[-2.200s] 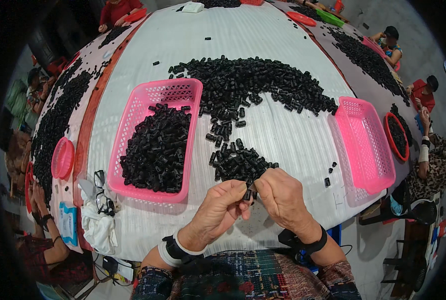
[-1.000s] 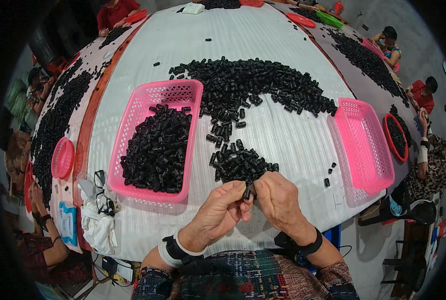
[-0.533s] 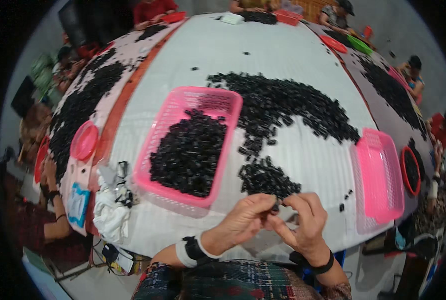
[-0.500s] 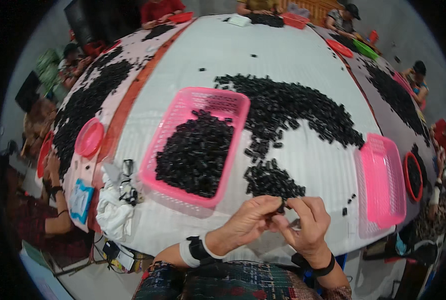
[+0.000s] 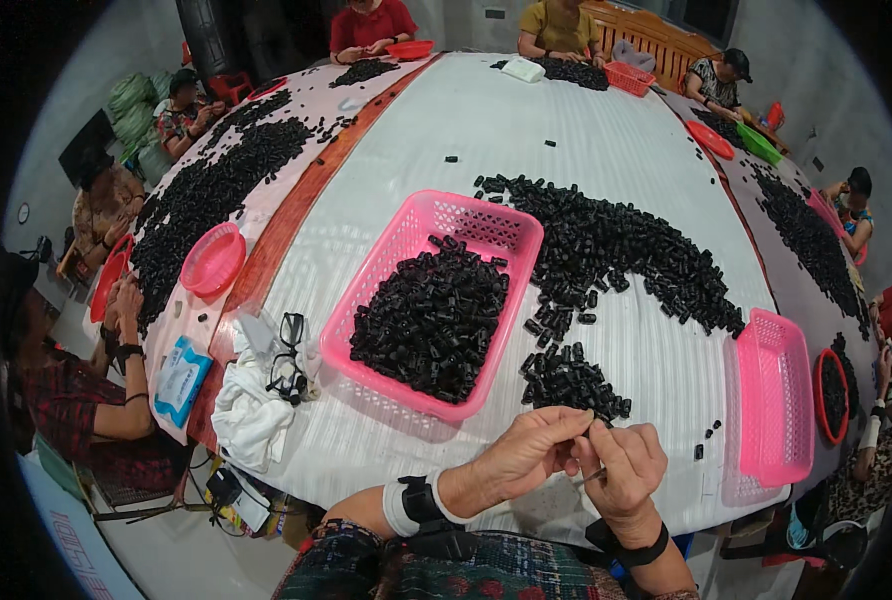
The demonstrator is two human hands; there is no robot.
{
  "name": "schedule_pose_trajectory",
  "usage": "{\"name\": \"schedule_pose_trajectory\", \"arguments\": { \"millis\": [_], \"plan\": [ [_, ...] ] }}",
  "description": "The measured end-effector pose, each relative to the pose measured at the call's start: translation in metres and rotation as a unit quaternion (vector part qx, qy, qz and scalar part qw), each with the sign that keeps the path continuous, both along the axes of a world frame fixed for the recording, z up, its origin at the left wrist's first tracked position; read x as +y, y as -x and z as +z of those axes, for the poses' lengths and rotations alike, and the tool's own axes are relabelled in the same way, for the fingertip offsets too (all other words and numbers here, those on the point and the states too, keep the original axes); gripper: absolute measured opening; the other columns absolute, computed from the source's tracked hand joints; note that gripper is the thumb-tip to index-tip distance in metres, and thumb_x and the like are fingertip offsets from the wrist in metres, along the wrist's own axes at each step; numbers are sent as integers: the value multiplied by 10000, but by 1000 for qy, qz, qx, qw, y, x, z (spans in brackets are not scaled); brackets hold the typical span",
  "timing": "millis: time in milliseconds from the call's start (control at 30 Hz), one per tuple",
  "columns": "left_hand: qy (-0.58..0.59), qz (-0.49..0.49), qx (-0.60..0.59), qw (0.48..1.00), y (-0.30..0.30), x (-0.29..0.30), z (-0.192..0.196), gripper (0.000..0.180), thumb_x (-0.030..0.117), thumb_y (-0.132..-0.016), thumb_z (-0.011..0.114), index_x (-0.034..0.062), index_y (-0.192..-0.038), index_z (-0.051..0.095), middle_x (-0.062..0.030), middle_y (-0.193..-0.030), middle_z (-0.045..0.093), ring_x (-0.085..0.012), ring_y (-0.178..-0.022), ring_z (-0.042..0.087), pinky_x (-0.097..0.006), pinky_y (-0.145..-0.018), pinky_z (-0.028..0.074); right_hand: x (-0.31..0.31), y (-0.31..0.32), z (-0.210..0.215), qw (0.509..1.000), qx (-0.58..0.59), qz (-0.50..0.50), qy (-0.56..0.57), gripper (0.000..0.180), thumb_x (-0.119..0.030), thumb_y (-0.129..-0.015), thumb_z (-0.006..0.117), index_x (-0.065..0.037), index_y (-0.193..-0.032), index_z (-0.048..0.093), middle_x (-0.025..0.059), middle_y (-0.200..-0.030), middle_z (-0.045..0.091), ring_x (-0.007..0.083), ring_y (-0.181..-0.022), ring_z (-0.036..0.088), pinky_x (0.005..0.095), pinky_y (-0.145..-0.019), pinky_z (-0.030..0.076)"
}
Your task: Assembling small black plastic toggles or cord locks by hand at a large work table.
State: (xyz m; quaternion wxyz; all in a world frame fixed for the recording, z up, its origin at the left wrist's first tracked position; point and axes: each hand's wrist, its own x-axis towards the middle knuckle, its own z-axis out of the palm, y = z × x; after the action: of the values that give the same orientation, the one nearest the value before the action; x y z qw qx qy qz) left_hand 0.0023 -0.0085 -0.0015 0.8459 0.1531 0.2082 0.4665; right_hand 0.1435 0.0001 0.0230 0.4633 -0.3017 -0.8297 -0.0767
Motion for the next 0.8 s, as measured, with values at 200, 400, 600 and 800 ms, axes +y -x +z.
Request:
{"name": "schedule_pose_trajectory", "arguments": {
  "millis": [200, 400, 600, 800],
  "plan": [
    [23, 10, 39, 999, -3, -2, 7, 151, 193, -877, 513, 58, -822, 552, -25, -651, 553, -109, -587, 524, -239, -547, 395, -2, -2, 6, 998, 22, 25, 46, 194, 23, -628, 682, -26, -787, 582, 67, -608, 495, 216, -503, 453, 301, -435, 348],
    [31, 154, 40, 987, 27, 15, 24, 199, 252, -874, 520, 58, -891, 562, 1, -736, 525, -70, -614, 471, -235, -505, 409, 11, -21, 9, 977, 27, -12, 212, 170, 32, -642, 667, -37, -727, 537, 66, -613, 491, 198, -527, 485, 295, -479, 372],
    [-28, 233, -60, 970, 80, 39, 26, 221, 318, -866, 523, 107, -925, 548, 43, -733, 486, -59, -593, 414, -187, -513, 354, 8, -40, -14, 946, -62, -30, 317, 233, -16, -621, 670, -62, -816, 551, 59, -702, 529, 231, -639, 546, 317, -540, 438],
    [29, 286, -107, 952, 105, 40, 33, 388, 343, -908, 419, -9, -1069, 445, -65, -955, 549, -136, -741, 538, -237, -586, 439, 13, -33, -26, 932, -157, -55, 323, 307, -55, -616, 673, -78, -892, 541, 60, -740, 511, 241, -680, 554, 338, -546, 451]
  ]
}}
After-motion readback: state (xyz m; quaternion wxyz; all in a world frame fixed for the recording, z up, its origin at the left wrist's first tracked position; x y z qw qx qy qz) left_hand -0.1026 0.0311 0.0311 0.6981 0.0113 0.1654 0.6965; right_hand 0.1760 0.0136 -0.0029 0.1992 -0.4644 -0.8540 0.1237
